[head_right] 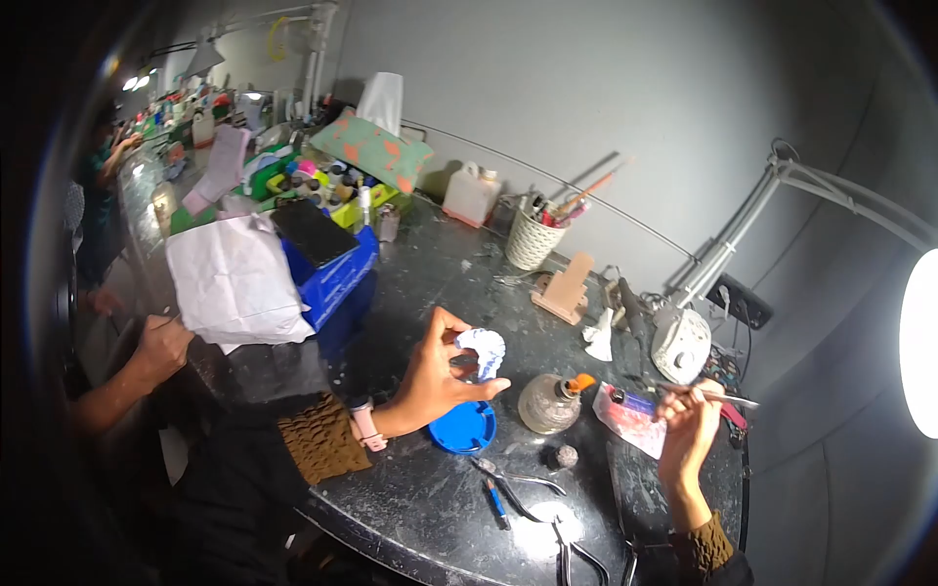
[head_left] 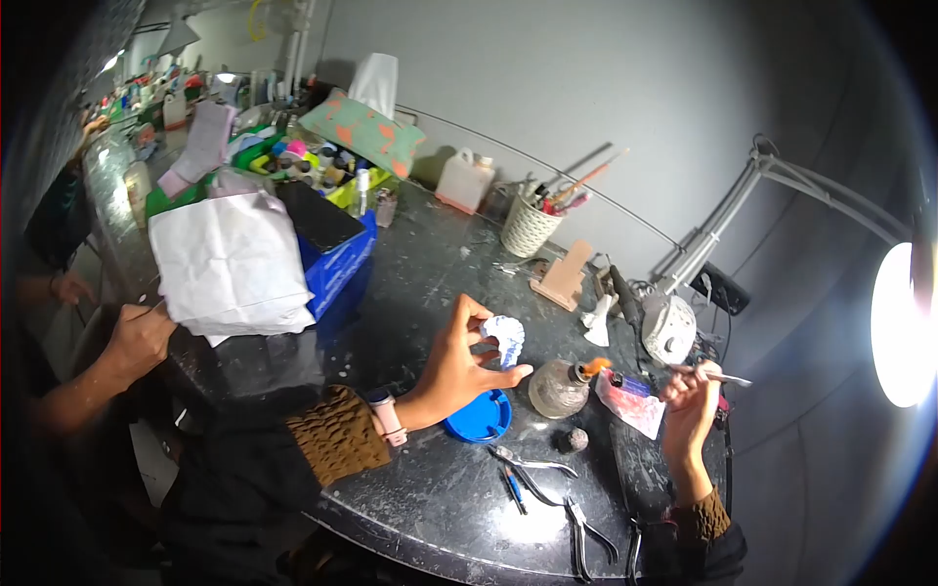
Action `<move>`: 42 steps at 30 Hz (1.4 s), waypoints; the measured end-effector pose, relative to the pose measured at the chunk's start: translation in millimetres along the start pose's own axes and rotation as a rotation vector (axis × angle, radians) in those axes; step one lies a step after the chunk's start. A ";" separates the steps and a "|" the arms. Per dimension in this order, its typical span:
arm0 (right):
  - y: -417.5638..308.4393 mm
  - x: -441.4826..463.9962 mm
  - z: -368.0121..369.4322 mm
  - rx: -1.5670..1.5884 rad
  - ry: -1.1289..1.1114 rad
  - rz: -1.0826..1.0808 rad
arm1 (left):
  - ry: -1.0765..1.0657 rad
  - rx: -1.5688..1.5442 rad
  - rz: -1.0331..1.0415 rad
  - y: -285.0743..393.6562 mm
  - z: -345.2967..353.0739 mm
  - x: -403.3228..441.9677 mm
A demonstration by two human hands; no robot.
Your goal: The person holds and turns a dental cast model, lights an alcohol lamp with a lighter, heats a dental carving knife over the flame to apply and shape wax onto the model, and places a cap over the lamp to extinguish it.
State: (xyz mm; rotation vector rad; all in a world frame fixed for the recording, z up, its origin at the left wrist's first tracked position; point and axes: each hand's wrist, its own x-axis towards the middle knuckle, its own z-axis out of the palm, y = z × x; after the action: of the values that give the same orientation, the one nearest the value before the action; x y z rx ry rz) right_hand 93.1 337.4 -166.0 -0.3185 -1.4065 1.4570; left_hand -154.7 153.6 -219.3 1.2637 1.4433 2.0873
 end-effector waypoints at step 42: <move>30.9 -49.5 12.1 -0.221 -0.169 0.028 | -0.046 -0.156 -0.193 4.3 -4.6 -17.1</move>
State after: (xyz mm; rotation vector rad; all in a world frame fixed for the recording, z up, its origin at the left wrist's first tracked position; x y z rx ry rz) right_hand 90.1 298.6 -211.1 -0.3619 -1.7112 1.3779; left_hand -147.8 137.6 -224.3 1.0616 1.2989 1.9865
